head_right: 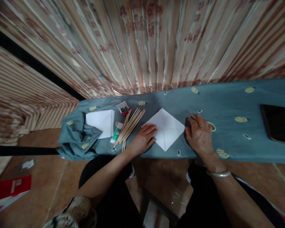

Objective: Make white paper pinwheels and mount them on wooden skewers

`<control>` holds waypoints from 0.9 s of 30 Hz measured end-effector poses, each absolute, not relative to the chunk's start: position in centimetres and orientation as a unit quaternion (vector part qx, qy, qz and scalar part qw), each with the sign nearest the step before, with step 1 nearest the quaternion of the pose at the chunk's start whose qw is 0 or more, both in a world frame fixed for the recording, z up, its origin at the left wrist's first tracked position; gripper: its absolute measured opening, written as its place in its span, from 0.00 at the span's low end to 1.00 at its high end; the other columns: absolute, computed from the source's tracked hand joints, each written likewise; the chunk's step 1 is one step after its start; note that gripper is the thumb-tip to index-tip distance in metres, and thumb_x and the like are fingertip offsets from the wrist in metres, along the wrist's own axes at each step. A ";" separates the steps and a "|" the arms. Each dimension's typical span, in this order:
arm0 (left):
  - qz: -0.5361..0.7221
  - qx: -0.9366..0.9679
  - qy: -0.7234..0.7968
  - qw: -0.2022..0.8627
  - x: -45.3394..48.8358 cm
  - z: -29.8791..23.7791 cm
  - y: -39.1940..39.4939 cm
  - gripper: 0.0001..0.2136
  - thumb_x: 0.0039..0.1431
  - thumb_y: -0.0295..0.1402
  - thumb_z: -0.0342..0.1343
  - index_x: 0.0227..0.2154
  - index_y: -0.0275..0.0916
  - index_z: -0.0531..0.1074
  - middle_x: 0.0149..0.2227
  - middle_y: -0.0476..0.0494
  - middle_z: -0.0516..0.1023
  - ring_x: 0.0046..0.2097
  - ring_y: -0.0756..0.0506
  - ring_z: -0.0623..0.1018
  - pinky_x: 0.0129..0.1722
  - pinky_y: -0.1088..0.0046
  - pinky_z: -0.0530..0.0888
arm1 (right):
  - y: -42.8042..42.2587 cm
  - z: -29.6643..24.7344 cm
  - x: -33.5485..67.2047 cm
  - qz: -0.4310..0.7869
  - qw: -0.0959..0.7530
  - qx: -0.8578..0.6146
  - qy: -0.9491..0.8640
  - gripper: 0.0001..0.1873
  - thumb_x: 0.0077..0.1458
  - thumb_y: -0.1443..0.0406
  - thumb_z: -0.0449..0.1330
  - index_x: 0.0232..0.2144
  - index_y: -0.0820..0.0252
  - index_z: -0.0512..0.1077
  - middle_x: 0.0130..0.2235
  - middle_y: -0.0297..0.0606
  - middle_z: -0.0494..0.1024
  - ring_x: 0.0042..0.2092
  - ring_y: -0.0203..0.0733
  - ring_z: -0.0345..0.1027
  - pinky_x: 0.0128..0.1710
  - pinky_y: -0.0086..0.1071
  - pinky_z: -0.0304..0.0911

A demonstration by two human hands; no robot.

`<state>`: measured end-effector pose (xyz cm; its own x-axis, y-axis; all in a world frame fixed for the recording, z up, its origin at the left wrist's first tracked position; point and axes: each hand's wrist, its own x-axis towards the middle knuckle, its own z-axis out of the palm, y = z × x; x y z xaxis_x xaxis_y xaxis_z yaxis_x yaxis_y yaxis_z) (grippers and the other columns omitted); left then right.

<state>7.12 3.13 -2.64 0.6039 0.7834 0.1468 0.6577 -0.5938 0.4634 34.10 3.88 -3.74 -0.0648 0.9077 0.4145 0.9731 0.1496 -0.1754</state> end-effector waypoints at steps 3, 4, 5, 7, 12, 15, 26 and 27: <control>0.182 0.869 0.422 0.183 6.9 -2.6 2.9 0.16 0.65 0.33 0.52 0.54 0.36 0.70 0.60 0.32 0.70 0.65 0.38 0.65 0.64 0.50 0.64 | 3.9 -3.4 34.0 -0.070 0.227 -0.647 -0.724 0.21 0.60 0.62 0.51 0.52 0.64 0.71 0.59 0.57 0.70 0.56 0.64 0.66 0.52 0.56 0.61; 0.188 0.866 0.426 0.182 6.8 -2.5 2.8 0.16 0.65 0.33 0.52 0.54 0.36 0.70 0.61 0.32 0.69 0.65 0.37 0.65 0.64 0.50 0.64 | 3.9 -3.2 33.9 -0.068 0.230 -0.648 -0.723 0.20 0.60 0.62 0.51 0.51 0.63 0.72 0.59 0.57 0.70 0.56 0.65 0.66 0.53 0.56 0.61; 0.194 0.863 0.430 0.181 6.7 -2.4 2.7 0.16 0.65 0.34 0.52 0.54 0.36 0.70 0.61 0.32 0.69 0.65 0.37 0.65 0.64 0.51 0.65 | 3.9 -3.0 33.9 -0.064 0.234 -0.647 -0.723 0.20 0.61 0.62 0.50 0.51 0.63 0.72 0.59 0.57 0.71 0.56 0.65 0.67 0.53 0.56 0.61; 0.208 0.856 0.439 0.176 6.3 -1.9 2.6 0.16 0.66 0.34 0.51 0.55 0.36 0.70 0.61 0.33 0.69 0.64 0.38 0.66 0.63 0.53 0.66 | 3.9 -2.7 33.7 -0.057 0.244 -0.644 -0.723 0.21 0.62 0.62 0.49 0.52 0.63 0.72 0.58 0.58 0.71 0.57 0.65 0.67 0.54 0.55 0.62; 0.231 0.828 0.492 0.138 3.0 0.1 3.2 0.17 0.65 0.32 0.51 0.56 0.38 0.69 0.56 0.36 0.73 0.58 0.40 0.70 0.61 0.56 0.68 | 4.1 -2.7 33.1 -0.033 0.266 -0.629 -0.730 0.22 0.63 0.59 0.50 0.54 0.62 0.71 0.59 0.56 0.71 0.59 0.65 0.66 0.56 0.56 0.61; 0.237 0.786 0.563 0.097 -0.2 0.9 3.8 0.19 0.63 0.31 0.52 0.56 0.34 0.69 0.50 0.35 0.76 0.54 0.38 0.72 0.56 0.57 0.71 | 4.2 -2.7 32.7 -0.012 0.269 -0.621 -0.736 0.23 0.64 0.58 0.49 0.54 0.63 0.71 0.58 0.57 0.72 0.60 0.63 0.64 0.58 0.54 0.60; 0.136 0.742 0.651 0.079 -4.7 1.1 2.4 0.23 0.59 0.31 0.58 0.57 0.33 0.68 0.55 0.33 0.74 0.56 0.37 0.73 0.57 0.58 0.71 | 4.9 -2.7 31.9 -0.003 0.314 -0.601 -0.735 0.23 0.63 0.57 0.50 0.53 0.62 0.73 0.58 0.54 0.71 0.60 0.63 0.64 0.58 0.56 0.60; 0.125 0.739 0.656 0.088 -4.7 1.1 2.3 0.23 0.59 0.31 0.57 0.57 0.33 0.68 0.54 0.33 0.75 0.55 0.37 0.74 0.57 0.58 0.71 | 5.0 -2.9 31.8 -0.006 0.323 -0.599 -0.733 0.22 0.63 0.57 0.50 0.52 0.61 0.73 0.58 0.53 0.72 0.60 0.62 0.64 0.59 0.55 0.60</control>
<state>-4.71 2.33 1.14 0.1074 0.9918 0.0695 0.9478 -0.1233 0.2942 31.77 4.95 -2.86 -0.0741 0.8740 0.4802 0.8820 0.2822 -0.3775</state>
